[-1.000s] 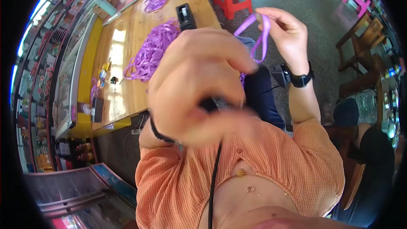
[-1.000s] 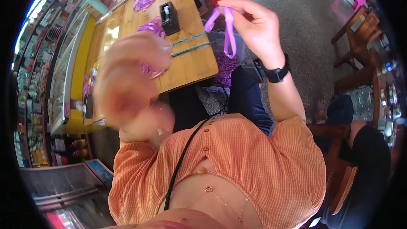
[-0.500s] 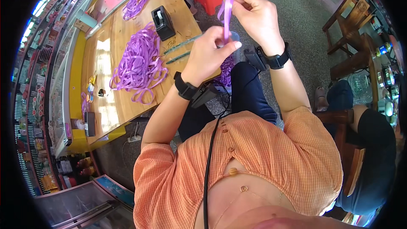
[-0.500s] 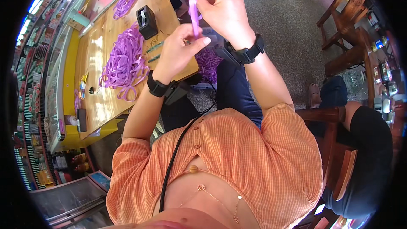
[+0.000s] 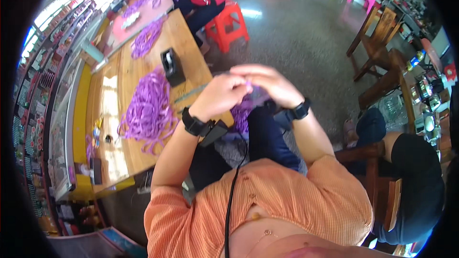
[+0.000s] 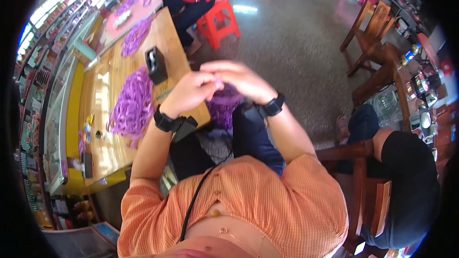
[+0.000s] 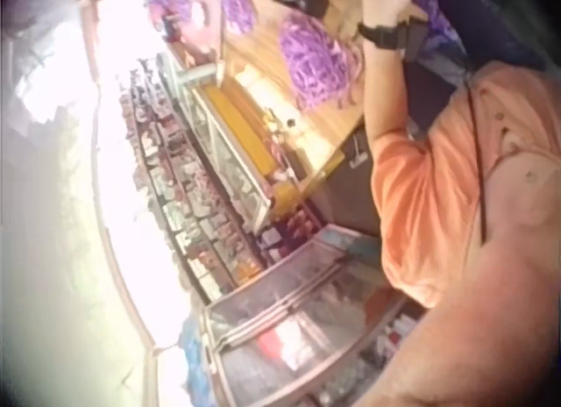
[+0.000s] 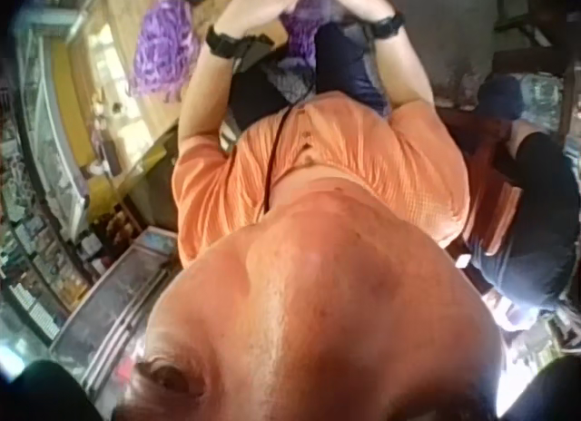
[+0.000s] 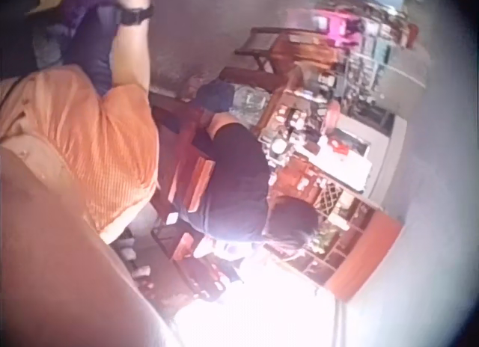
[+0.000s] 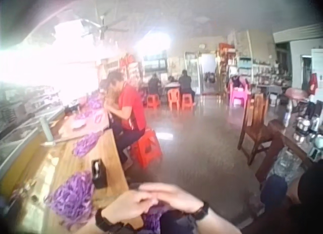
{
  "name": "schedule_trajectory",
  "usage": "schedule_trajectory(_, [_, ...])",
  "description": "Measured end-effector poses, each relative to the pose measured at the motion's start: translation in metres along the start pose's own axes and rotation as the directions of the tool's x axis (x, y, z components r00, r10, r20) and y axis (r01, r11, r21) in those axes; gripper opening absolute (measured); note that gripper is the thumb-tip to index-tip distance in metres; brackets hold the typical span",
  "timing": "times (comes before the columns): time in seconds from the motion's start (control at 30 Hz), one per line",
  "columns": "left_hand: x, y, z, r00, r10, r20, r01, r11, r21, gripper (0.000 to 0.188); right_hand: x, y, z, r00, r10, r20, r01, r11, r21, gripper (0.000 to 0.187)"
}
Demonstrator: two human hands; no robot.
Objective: Bundling and organizing purple ribbons at a factory workbench.
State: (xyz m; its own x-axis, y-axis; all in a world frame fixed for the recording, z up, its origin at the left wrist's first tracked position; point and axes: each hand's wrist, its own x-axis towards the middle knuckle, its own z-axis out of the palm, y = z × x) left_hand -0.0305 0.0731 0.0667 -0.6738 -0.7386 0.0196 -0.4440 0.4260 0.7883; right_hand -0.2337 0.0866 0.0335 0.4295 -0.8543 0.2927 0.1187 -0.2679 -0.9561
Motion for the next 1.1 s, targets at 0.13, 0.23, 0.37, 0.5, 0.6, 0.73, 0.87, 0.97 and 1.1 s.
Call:
schedule_trajectory(0.13, [0.006, -0.001, 0.001, 0.995, 0.095, 0.01, -0.094, 0.965, 0.243, 0.02, -0.004, 0.01, -0.006, 0.996, 0.062, 0.063, -0.066, 0.995, 0.074, 0.035])
schedule_trajectory(0.23, [0.007, -0.002, 0.003, 0.998, 0.07, 0.003, -0.069, 0.98, 0.188, 0.02, -0.006, 0.019, -0.019, 0.981, 0.131, 0.146, -0.137, 0.99, 0.033, 0.032])
schedule_trajectory(0.37, [0.012, -0.012, 0.008, 0.995, 0.079, -0.061, -0.061, 0.965, 0.253, 0.021, -0.008, 0.022, -0.027, 0.967, 0.218, 0.129, -0.213, 0.976, -0.048, 0.03])
schedule_trajectory(0.5, [0.019, -0.041, 0.023, 0.951, 0.164, -0.261, -0.03, 0.893, 0.449, 0.018, -0.003, 0.034, -0.036, 0.992, 0.108, 0.057, -0.066, 0.863, -0.501, 0.021])
schedule_trajectory(0.6, [0.025, -0.059, 0.04, 0.921, 0.267, -0.283, -0.088, 0.852, 0.515, 0.014, 0.004, 0.047, -0.042, 0.98, 0.199, 0.0, -0.156, 0.766, -0.624, 0.016])
schedule_trajectory(0.73, [0.027, -0.062, 0.067, 0.98, 0.193, -0.046, -0.153, 0.881, 0.448, 0.022, 0.014, 0.079, -0.056, 0.992, -0.076, -0.096, -0.024, 0.645, -0.764, 0.017])
schedule_trajectory(0.87, [0.021, -0.076, 0.076, 0.967, 0.243, 0.072, -0.252, 0.891, 0.379, 0.026, 0.032, 0.103, -0.054, 0.988, -0.113, -0.107, -0.008, 0.649, -0.761, 0.018])
schedule_trajectory(0.97, [0.023, -0.083, 0.064, 0.957, 0.287, 0.046, -0.284, 0.893, 0.349, 0.02, 0.048, 0.117, -0.056, 0.981, -0.19, -0.043, 0.089, 0.635, -0.768, 0.019])
schedule_trajectory(1.1, [0.027, -0.091, 0.034, 0.946, 0.321, -0.045, -0.287, 0.896, 0.339, 0.01, 0.07, 0.123, -0.055, 0.94, -0.34, 0.024, 0.243, 0.621, -0.745, 0.017])
